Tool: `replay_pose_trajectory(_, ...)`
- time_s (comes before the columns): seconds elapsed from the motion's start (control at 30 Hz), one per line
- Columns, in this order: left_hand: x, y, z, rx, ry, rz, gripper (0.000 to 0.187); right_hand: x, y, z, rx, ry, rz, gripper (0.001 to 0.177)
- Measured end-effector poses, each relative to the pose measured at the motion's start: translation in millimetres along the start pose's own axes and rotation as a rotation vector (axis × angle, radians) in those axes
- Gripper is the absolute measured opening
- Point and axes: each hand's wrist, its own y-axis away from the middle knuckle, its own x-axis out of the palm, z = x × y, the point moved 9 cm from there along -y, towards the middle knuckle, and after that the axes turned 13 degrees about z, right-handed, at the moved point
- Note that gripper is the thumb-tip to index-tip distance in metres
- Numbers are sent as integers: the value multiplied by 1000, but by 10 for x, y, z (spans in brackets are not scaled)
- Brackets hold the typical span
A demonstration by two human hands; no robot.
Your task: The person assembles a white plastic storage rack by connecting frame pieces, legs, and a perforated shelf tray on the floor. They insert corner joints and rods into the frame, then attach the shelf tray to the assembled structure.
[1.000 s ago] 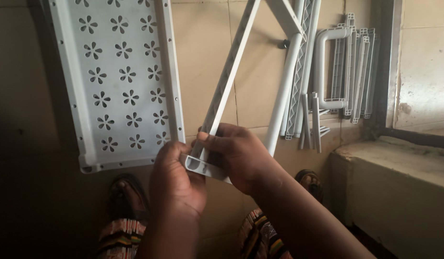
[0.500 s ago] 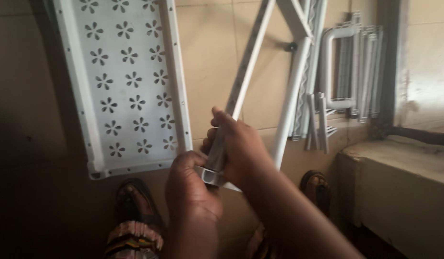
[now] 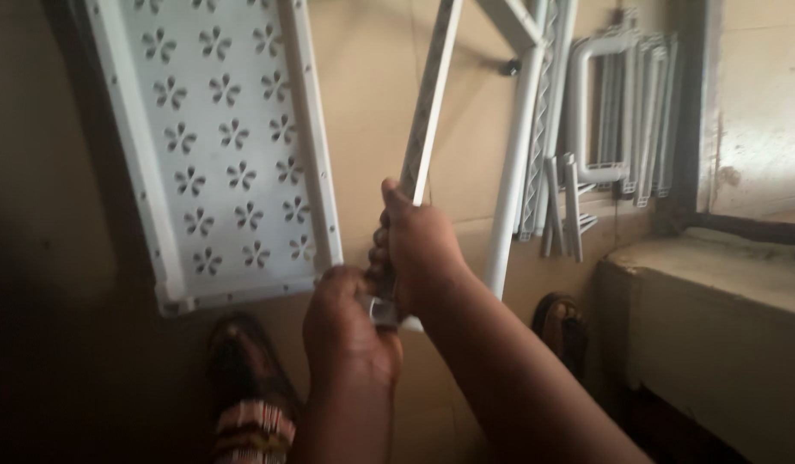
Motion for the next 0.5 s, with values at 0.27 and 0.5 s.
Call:
replay_pose_trajectory(0.27, -55, 109, -207, 68, -148, -111, 12, 15, -37, -89, -94, -158, 28, 42)
replay_pose_trajectory(0.5, -144, 67, 16, 19, -43, -68, 16, -53, 28, -155, 24, -56, 33, 41)
